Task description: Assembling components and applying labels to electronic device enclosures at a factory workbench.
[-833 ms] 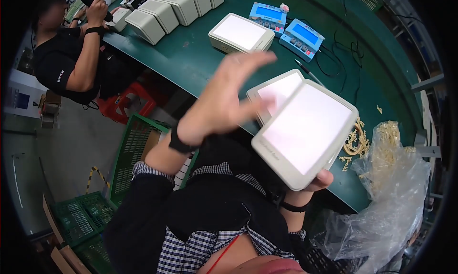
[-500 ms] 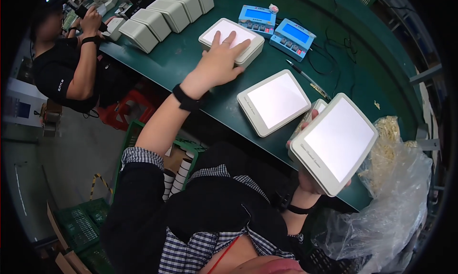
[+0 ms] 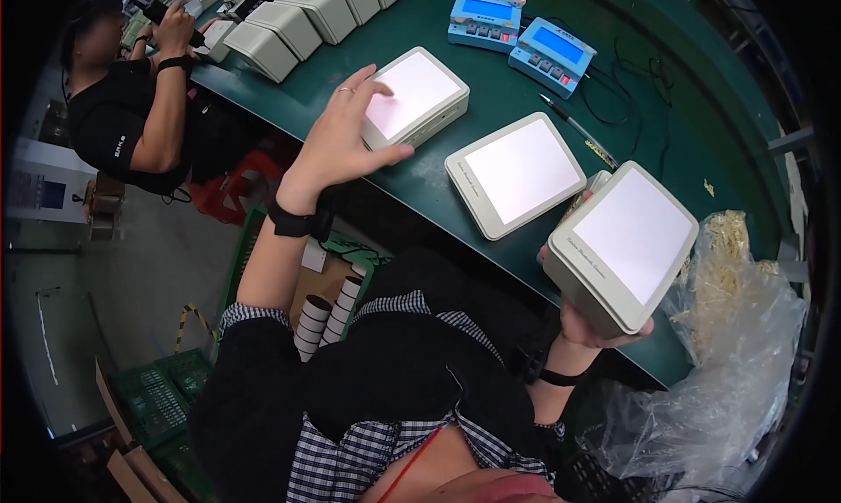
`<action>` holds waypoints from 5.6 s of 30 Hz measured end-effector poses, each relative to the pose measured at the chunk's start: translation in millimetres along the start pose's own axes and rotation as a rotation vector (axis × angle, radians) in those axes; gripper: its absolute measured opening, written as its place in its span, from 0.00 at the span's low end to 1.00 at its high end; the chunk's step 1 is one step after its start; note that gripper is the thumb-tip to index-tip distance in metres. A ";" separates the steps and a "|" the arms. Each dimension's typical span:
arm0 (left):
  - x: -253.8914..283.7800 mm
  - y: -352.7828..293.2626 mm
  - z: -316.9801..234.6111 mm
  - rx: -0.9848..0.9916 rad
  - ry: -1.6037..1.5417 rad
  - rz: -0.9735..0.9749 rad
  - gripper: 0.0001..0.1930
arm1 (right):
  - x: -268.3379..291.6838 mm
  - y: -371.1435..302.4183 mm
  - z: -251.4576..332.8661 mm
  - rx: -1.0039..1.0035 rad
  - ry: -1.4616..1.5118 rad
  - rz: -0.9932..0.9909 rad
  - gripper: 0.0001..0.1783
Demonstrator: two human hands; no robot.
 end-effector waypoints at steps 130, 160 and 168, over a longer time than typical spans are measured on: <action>-14.2 2.9 -21.0 0.149 0.019 0.031 0.54 | -10.2 -10.6 16.5 0.104 0.124 0.217 0.47; -4.7 27.4 -26.5 0.274 -0.056 -0.045 0.50 | -11.0 -22.1 59.7 0.047 0.023 0.098 0.44; 3.8 19.3 4.9 0.308 -1.057 -0.019 0.49 | 48.1 -7.4 180.4 0.445 -0.388 -0.035 0.39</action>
Point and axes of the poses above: each hand's wrist, its own y-axis towards the middle knuckle, its own x-axis out of the back of the hand, z = x × y, the point moved 4 cm from there along y, towards the middle knuckle, and after that the axes turned 6 degrees about -x, right-handed, at the moved point
